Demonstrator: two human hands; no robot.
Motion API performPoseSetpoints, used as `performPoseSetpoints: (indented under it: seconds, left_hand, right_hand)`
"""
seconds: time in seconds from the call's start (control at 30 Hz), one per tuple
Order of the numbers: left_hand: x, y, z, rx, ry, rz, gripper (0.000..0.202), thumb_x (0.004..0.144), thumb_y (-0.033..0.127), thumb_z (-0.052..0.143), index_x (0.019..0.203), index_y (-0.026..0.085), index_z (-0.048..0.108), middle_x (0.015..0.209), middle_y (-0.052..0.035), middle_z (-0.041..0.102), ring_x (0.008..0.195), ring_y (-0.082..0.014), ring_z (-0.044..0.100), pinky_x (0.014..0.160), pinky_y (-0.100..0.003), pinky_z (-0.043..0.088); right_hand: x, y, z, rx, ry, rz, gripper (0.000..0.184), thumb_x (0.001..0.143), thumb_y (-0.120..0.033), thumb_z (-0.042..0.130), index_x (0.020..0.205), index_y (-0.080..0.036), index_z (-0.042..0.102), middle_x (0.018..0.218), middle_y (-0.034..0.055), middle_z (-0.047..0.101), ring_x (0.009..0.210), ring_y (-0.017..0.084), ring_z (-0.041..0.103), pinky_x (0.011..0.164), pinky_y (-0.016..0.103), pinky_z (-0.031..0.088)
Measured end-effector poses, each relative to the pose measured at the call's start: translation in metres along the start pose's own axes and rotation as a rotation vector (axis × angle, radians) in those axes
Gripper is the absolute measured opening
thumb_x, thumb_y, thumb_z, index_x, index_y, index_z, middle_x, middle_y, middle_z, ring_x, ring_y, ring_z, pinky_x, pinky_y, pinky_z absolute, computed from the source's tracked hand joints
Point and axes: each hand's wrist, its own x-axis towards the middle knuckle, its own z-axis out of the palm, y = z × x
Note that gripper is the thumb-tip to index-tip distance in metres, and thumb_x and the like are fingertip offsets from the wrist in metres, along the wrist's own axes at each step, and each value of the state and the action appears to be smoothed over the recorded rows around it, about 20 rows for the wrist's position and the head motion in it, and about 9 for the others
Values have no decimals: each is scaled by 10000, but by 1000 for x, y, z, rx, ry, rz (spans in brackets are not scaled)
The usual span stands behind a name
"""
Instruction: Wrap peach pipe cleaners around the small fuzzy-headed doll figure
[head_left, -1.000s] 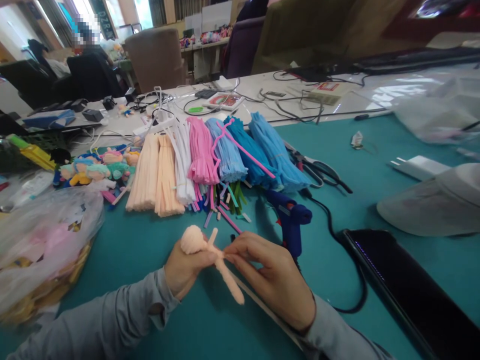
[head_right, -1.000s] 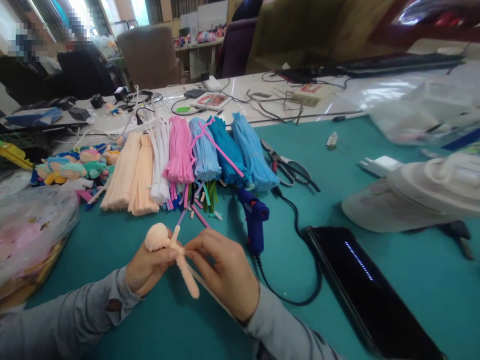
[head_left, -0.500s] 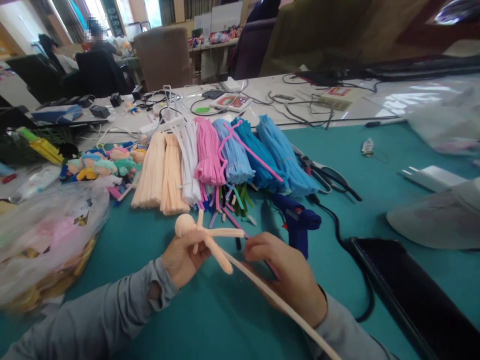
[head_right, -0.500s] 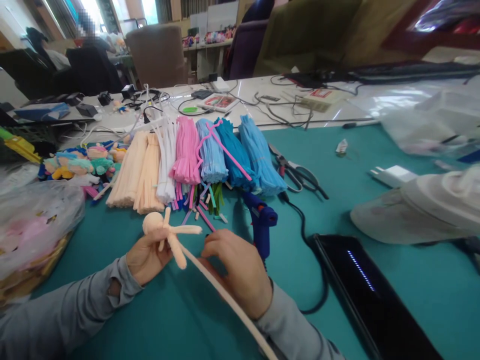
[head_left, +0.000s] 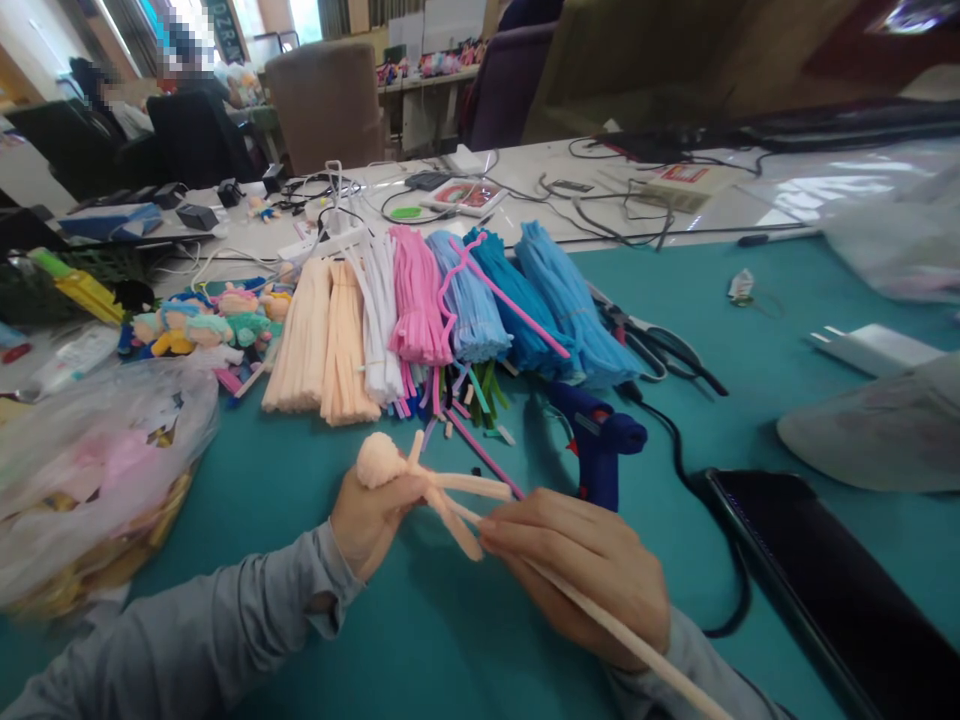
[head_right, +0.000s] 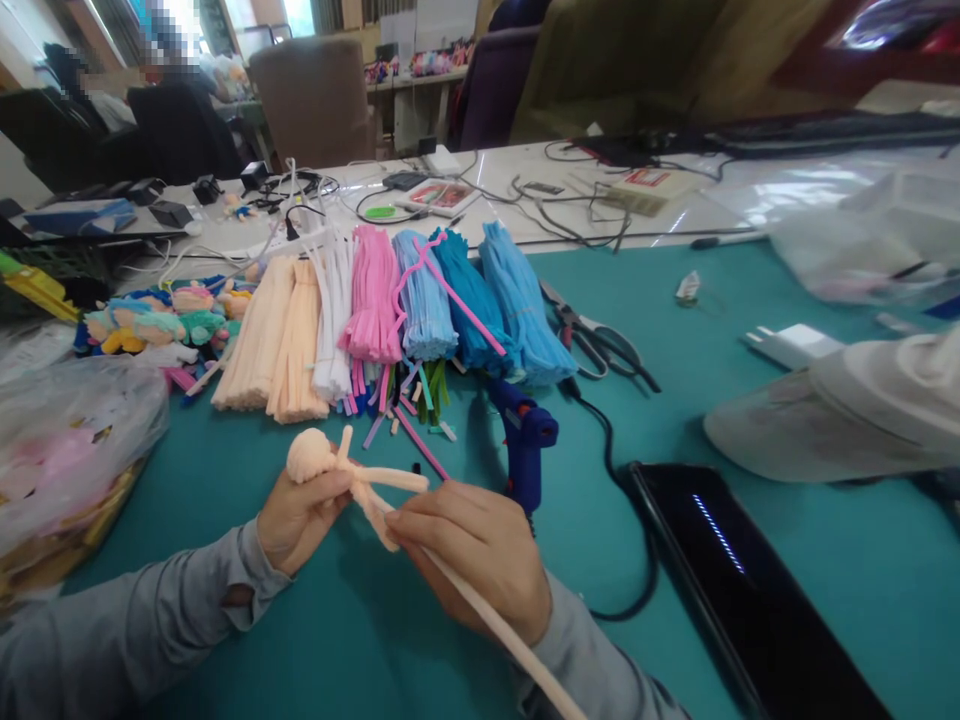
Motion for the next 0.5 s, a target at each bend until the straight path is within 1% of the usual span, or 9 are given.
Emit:
performPoseSetpoints:
  seconds: [0.1, 0.23, 0.3, 0.37, 0.43, 0.5]
  left_hand:
    - [-1, -3, -2, 84, 22, 56, 280, 486, 172, 769, 639, 160, 535, 561, 30, 612, 571, -128, 564, 629, -280, 451]
    - [-2, -7, -7, 206, -4, 123, 225, 530, 172, 756, 641, 149, 562, 594, 9, 640, 590, -139, 573, 649, -285, 454]
    - [-2, -10, -10, 244, -33, 152, 196, 554, 168, 748, 646, 146, 576, 622, 5, 653, 613, -137, 583, 662, -274, 458]
    - [-2, -12, -13, 272, -51, 172, 174, 575, 171, 738, 642, 144, 579, 624, 5, 653, 614, -134, 588, 660, -266, 463]
    - [-1, -14, -15, 296, -29, 183, 174, 580, 175, 734, 637, 144, 573, 618, 8, 648, 603, -132, 586, 639, -260, 467]
    - [0, -14, -16, 326, -1, 200, 190, 571, 176, 738, 644, 147, 565, 623, 8, 650, 602, -135, 590, 625, -258, 473]
  right_hand:
    - [-1, -5, 4, -9, -46, 38, 168, 833, -81, 505, 936, -194, 577, 751, 49, 665, 631, 137, 600, 582, 252, 470]
    - [-1, -6, 8, -200, -75, 11, 116, 853, -129, 507, 898, -184, 598, 710, 42, 645, 582, 136, 538, 518, 269, 384]
    - [1, -4, 9, -284, -79, 4, 106, 856, -140, 514, 868, -196, 603, 695, 30, 642, 573, 136, 516, 519, 280, 349]
    - [4, -3, 8, -329, -79, 11, 115, 865, -159, 507, 819, -203, 603, 673, 20, 636, 582, 139, 512, 581, 301, 366]
    - [7, -2, 6, -351, -81, 27, 150, 874, -183, 496, 767, -205, 599, 649, 14, 627, 589, 139, 517, 666, 326, 387]
    - [10, -3, 4, -365, -84, 44, 162, 869, -193, 505, 734, -207, 594, 636, 9, 625, 589, 135, 526, 717, 335, 395]
